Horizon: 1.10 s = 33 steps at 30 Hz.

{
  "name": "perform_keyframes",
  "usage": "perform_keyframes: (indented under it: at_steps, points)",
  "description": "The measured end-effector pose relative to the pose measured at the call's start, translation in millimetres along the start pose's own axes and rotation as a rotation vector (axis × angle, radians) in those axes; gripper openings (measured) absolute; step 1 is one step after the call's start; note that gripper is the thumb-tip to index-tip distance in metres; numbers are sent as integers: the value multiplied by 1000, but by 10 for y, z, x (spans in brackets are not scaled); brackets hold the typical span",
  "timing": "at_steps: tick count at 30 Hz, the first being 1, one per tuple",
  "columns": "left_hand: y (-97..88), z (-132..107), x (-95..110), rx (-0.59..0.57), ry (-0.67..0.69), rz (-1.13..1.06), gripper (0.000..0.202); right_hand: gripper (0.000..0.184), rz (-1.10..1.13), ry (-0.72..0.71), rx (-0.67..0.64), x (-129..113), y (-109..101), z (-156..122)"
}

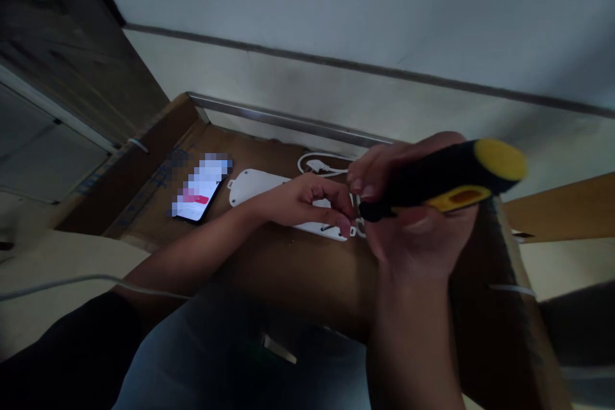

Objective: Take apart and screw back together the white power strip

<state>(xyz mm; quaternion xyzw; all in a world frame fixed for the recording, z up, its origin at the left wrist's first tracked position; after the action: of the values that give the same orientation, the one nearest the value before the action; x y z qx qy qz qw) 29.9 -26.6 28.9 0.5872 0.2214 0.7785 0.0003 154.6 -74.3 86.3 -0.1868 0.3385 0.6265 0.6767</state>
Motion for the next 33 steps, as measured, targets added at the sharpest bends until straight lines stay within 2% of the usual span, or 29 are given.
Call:
perform_keyframes:
  at_steps: [5, 11, 13, 16, 21, 25, 29, 33]
  points:
    - [28, -25, 32, -39, 17, 101, 21, 44, -196, 126, 125, -5, 52, -26]
    - [15, -36, 76, -71, -10, 122, 22, 52, -226, 128, 125, -127, 136, -20]
    - [29, -49, 88, -33, 1, 135, 26, 55, -238, 122, 125, -147, 128, -22]
    - [73, -62, 104, 63, 78, 111, 47, 60, -262, 103, 139, -181, 96, -53]
    - [116, -53, 77, 171, 116, 94, 35, 69, -300, 73, 187, -216, 17, -137]
    - [78, -57, 90, 164, 137, 125, 32, 75, -332, 54, 216, -178, -26, -160]
    - [59, -62, 82, 71, 63, 141, 24, 72, -395, -58, 251, -71, -38, -149]
    - [52, -32, 39, 113, 180, 200, 34, 51, -470, -356, 437, -41, -47, -187]
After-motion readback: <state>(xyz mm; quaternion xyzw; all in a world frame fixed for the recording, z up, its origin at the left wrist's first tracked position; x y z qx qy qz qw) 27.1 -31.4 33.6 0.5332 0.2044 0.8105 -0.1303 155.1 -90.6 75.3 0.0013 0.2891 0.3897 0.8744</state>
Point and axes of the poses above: each hand's wrist, its own z-axis towards the middle knuckle, its own y-axis out of the palm, x = y × z, the point moved 3 cm from there along z, towards the middle knuckle, and after that the axes turned 15 degrees about -z, right-handed, at the moved point
